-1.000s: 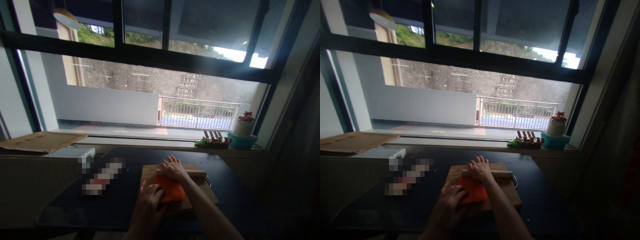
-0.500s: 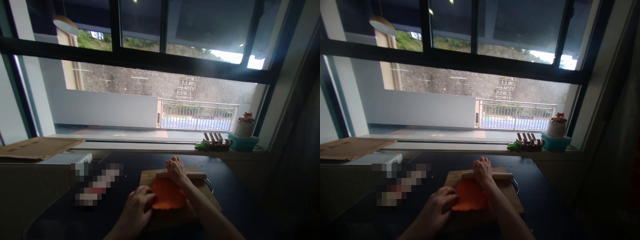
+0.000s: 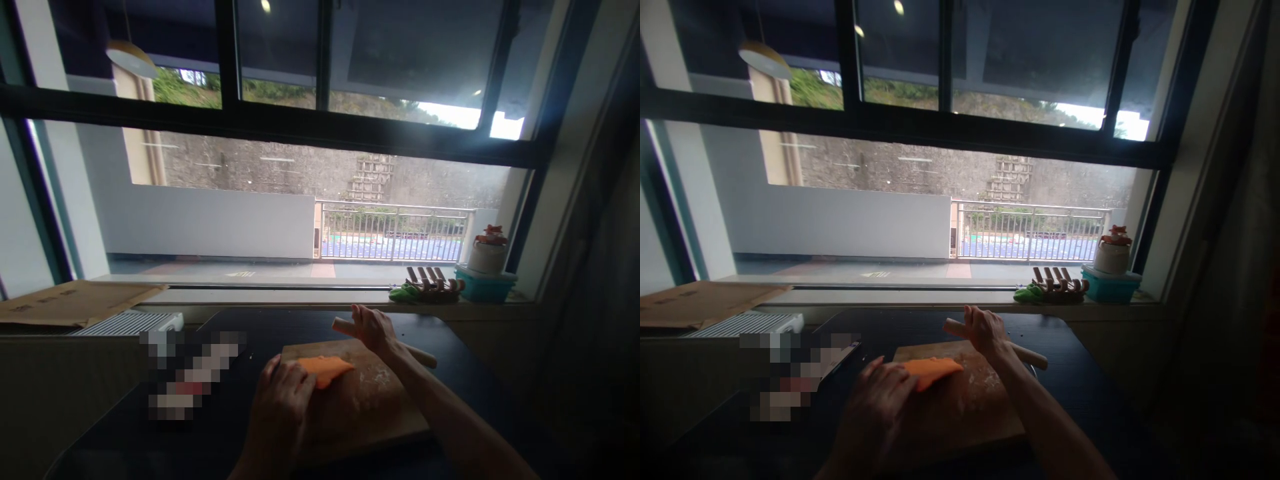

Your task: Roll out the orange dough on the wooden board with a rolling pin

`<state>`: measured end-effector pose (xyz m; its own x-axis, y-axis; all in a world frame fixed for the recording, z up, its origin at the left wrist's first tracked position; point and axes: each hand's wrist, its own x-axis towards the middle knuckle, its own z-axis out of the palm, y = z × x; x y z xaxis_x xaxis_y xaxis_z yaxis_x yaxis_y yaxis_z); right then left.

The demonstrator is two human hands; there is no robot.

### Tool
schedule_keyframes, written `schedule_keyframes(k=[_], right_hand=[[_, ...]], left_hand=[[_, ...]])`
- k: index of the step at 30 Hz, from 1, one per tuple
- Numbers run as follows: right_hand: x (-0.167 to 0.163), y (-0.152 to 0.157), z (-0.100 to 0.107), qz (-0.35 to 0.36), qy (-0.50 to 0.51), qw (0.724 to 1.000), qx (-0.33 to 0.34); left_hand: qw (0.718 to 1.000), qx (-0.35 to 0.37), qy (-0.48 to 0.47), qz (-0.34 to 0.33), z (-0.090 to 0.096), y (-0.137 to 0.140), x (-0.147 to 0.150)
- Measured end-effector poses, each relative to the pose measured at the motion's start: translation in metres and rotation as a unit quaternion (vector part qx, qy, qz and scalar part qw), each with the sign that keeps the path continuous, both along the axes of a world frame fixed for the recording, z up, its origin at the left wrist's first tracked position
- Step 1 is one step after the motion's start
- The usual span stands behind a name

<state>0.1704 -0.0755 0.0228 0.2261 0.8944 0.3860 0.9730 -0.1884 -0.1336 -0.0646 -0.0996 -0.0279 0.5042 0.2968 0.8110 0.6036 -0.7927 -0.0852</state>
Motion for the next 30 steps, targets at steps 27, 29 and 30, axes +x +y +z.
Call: schedule_keyframes(k=[27, 29, 30], right_hand=[[-0.049, 0.017, -0.046, 0.027, 0.095, 0.994, -0.05], [-0.04, 0.033, -0.041, 0.017, 0.096, 0.994, -0.051], [-0.037, 0.039, -0.039, 0.015, 0.096, 0.994, -0.05]], left_hand=[[0.975, -0.208, -0.037, -0.073, -0.037, -0.029, 0.025], [0.974, -0.21, -0.042, -0.078, -0.037, -0.029, 0.026], [0.974, -0.208, -0.044, -0.081, -0.038, -0.028, 0.026]])
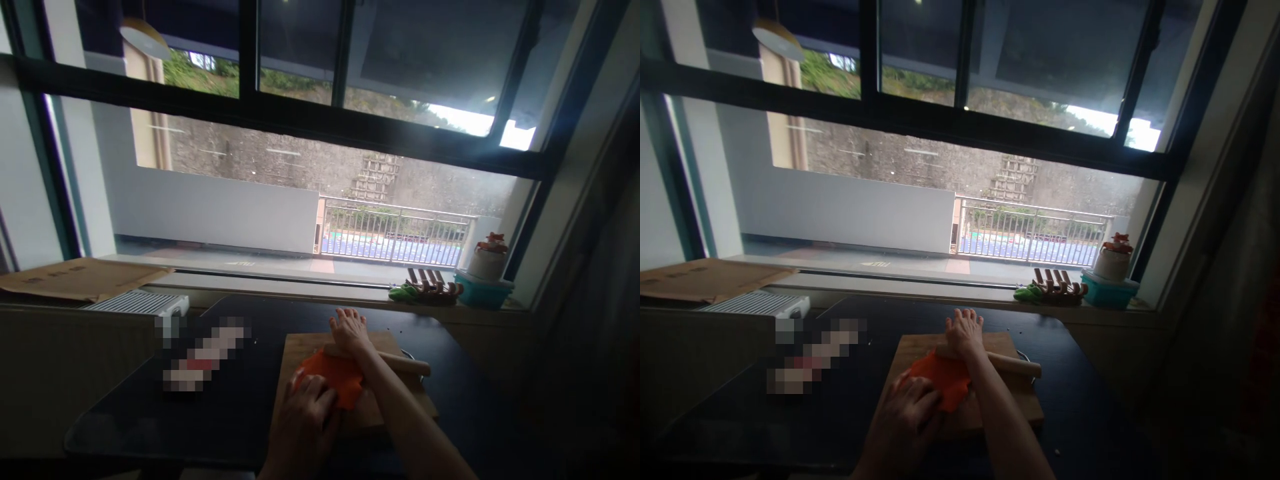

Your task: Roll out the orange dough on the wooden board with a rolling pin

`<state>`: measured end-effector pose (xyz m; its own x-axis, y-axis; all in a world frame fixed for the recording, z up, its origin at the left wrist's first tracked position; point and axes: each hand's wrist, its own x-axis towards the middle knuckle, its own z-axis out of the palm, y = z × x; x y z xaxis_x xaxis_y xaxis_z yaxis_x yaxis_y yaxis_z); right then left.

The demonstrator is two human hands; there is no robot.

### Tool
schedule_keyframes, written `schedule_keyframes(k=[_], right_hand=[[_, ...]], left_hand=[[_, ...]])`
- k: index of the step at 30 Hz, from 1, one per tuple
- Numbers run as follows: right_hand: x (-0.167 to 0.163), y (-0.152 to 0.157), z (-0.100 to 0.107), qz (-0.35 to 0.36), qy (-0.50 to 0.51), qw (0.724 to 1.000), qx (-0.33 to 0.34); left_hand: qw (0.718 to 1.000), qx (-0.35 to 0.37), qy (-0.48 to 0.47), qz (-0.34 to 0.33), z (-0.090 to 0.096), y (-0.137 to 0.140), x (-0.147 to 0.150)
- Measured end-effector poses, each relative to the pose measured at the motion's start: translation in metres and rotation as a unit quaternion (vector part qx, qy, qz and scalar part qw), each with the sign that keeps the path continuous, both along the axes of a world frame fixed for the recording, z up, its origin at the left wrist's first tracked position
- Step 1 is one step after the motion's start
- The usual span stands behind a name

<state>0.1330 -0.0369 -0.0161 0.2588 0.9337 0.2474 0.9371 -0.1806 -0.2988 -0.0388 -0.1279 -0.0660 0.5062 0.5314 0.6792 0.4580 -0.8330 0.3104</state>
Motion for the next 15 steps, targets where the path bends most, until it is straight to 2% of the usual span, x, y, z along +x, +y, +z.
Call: schedule_keyframes(k=[3, 10, 12, 15], right_hand=[[-0.002, -0.002, -0.001, 0.007, -0.003, 1.0, 0.005], [-0.027, -0.048, -0.014, 0.033, -0.019, 0.999, 0.038], [-0.024, -0.044, -0.012, 0.039, -0.034, 0.998, 0.043], [-0.01, -0.021, -0.003, 0.036, -0.049, 0.998, 0.033]], left_hand=[[1.0, 0.005, -0.003, 0.001, -0.002, 0.001, 0.001], [0.999, 0.023, 0.017, 0.018, 0.001, 0.0, 0.0], [0.999, 0.036, 0.029, 0.019, 0.004, -0.001, 0.0], [0.998, 0.039, 0.037, 0.021, 0.005, -0.002, -0.001]])
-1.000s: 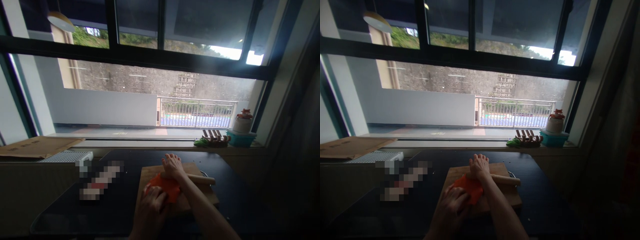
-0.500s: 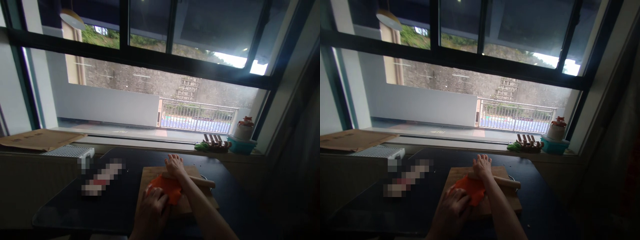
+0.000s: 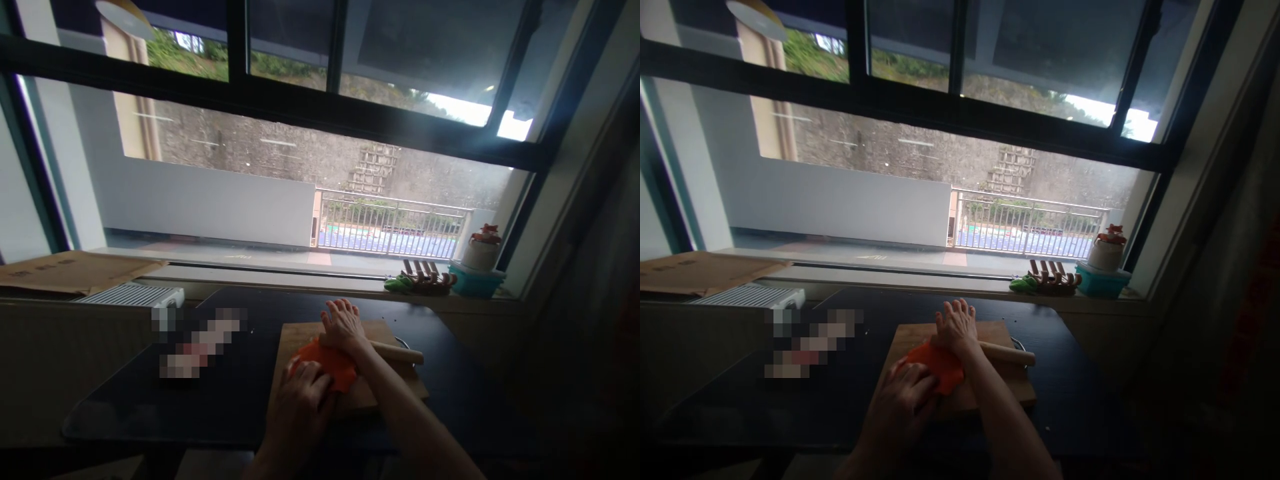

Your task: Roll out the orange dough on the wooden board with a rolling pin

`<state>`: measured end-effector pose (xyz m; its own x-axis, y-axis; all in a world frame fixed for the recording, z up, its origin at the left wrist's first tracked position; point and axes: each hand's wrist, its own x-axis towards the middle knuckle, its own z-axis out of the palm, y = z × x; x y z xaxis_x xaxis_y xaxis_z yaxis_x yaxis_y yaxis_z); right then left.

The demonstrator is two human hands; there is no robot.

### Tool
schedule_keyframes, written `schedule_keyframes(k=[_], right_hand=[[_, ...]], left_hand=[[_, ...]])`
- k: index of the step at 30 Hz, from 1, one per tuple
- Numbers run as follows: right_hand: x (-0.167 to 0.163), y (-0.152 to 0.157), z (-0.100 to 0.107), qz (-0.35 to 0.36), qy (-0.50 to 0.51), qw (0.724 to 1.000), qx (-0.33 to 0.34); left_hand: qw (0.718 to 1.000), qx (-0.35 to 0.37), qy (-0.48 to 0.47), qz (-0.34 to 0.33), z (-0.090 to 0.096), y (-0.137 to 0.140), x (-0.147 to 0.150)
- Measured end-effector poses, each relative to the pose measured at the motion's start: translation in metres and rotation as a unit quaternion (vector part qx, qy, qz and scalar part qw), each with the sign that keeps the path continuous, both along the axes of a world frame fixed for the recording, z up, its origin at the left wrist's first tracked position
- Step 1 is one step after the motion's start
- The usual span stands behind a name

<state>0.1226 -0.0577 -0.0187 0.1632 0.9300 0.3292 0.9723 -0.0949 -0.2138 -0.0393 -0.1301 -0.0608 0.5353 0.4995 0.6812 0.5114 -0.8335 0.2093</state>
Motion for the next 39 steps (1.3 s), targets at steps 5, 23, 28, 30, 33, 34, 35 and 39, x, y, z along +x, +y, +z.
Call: schedule_keyframes(k=[5, 23, 28, 30, 33, 34, 35, 39], right_hand=[[0.014, 0.025, 0.008, -0.002, 0.005, 1.0, -0.007], [0.013, 0.02, 0.015, 0.002, -0.057, 0.997, 0.044], [0.014, 0.001, -0.002, 0.006, -0.068, 0.998, 0.017], [0.016, -0.009, -0.005, 0.004, -0.071, 0.997, 0.0], [0.027, -0.015, 0.006, -0.013, -0.07, 0.997, -0.015], [0.031, -0.016, 0.014, -0.019, -0.069, 0.997, -0.015], [0.035, -0.015, 0.022, -0.022, -0.067, 0.997, -0.011], [0.037, -0.022, 0.041, 0.011, -0.065, 0.998, -0.001]], left_hand=[[1.0, -0.008, -0.005, -0.006, -0.001, 0.0, -0.001], [0.998, 0.069, 0.013, -0.01, -0.001, 0.009, -0.005], [0.998, 0.036, 0.02, -0.056, 0.011, 0.012, 0.0], [0.998, 0.026, -0.002, -0.059, 0.018, 0.012, 0.001], [0.996, 0.042, -0.009, -0.079, 0.028, 0.016, -0.003], [0.994, 0.055, -0.003, -0.092, 0.03, 0.019, -0.007], [0.992, 0.067, 0.005, -0.106, 0.031, 0.021, -0.011], [0.987, 0.066, 0.019, -0.148, 0.025, 0.026, -0.024]])
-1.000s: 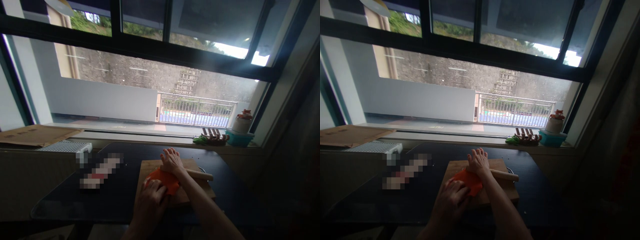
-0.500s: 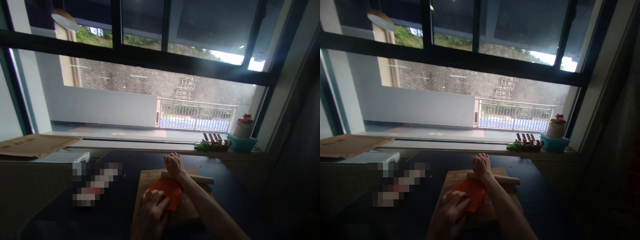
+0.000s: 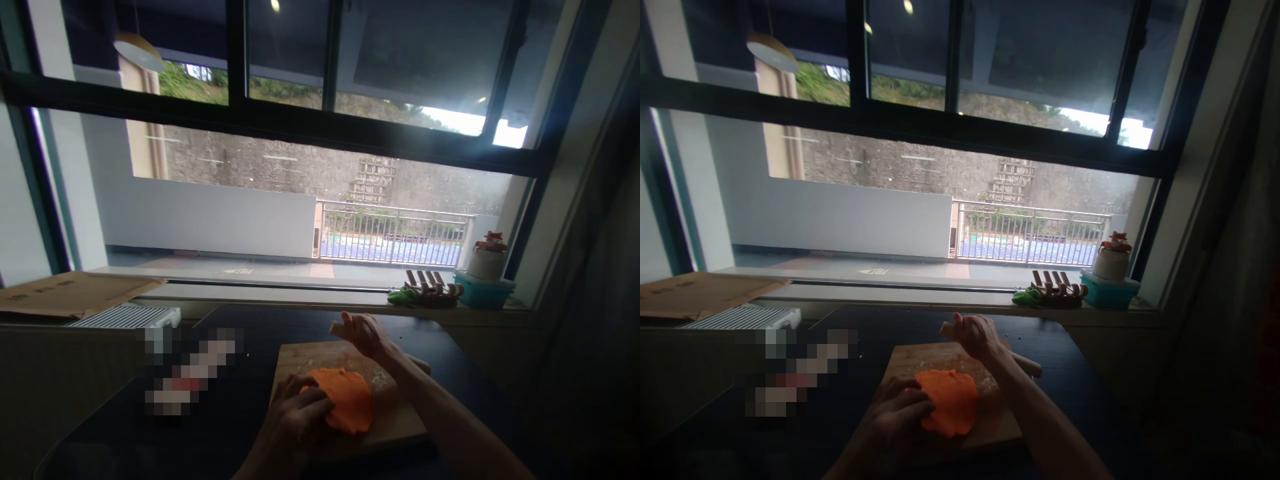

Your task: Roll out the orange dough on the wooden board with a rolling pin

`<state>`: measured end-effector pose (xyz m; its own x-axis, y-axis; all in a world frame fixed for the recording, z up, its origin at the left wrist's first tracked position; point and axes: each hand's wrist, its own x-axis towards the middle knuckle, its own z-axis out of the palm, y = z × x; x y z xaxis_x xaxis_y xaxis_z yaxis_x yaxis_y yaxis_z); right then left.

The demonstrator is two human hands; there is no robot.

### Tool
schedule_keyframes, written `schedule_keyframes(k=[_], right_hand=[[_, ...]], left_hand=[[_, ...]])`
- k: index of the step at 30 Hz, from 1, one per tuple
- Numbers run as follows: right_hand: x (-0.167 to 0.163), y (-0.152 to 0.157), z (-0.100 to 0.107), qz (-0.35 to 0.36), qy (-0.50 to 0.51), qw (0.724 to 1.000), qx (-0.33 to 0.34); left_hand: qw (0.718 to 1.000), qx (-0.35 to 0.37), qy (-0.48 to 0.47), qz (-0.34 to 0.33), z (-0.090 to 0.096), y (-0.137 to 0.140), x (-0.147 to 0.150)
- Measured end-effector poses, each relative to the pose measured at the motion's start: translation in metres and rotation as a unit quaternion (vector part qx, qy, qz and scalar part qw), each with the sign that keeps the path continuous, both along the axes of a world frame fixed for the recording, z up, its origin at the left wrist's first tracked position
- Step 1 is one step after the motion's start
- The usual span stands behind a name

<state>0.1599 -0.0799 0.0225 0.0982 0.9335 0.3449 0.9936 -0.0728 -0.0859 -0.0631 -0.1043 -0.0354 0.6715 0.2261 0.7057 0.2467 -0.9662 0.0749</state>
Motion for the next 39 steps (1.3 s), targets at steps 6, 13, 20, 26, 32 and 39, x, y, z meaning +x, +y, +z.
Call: schedule_keyframes(k=[6, 13, 20, 26, 32, 39], right_hand=[[-0.034, -0.017, -0.033, 0.056, 0.008, 0.998, -0.022], [-0.054, 0.017, -0.037, -0.005, 0.102, 0.991, -0.082], [-0.063, -0.026, -0.051, 0.032, 0.092, 0.992, -0.076], [-0.059, -0.009, -0.045, 0.018, 0.09, 0.991, -0.101], [-0.057, 0.003, -0.037, 0.016, 0.099, 0.987, -0.123], [-0.063, -0.034, -0.047, 0.074, 0.094, 0.988, -0.098]], left_hand=[[0.998, -0.065, -0.014, 0.022, -0.012, -0.011, -0.006], [0.992, -0.106, -0.014, 0.066, -0.016, -0.018, -0.006], [0.991, -0.098, -0.031, 0.08, -0.019, -0.018, -0.004], [0.99, -0.108, -0.022, 0.087, -0.022, -0.018, -0.004], [0.99, -0.111, -0.014, 0.081, -0.027, -0.015, -0.004], [0.99, -0.111, -0.021, 0.08, -0.027, -0.017, -0.003]])
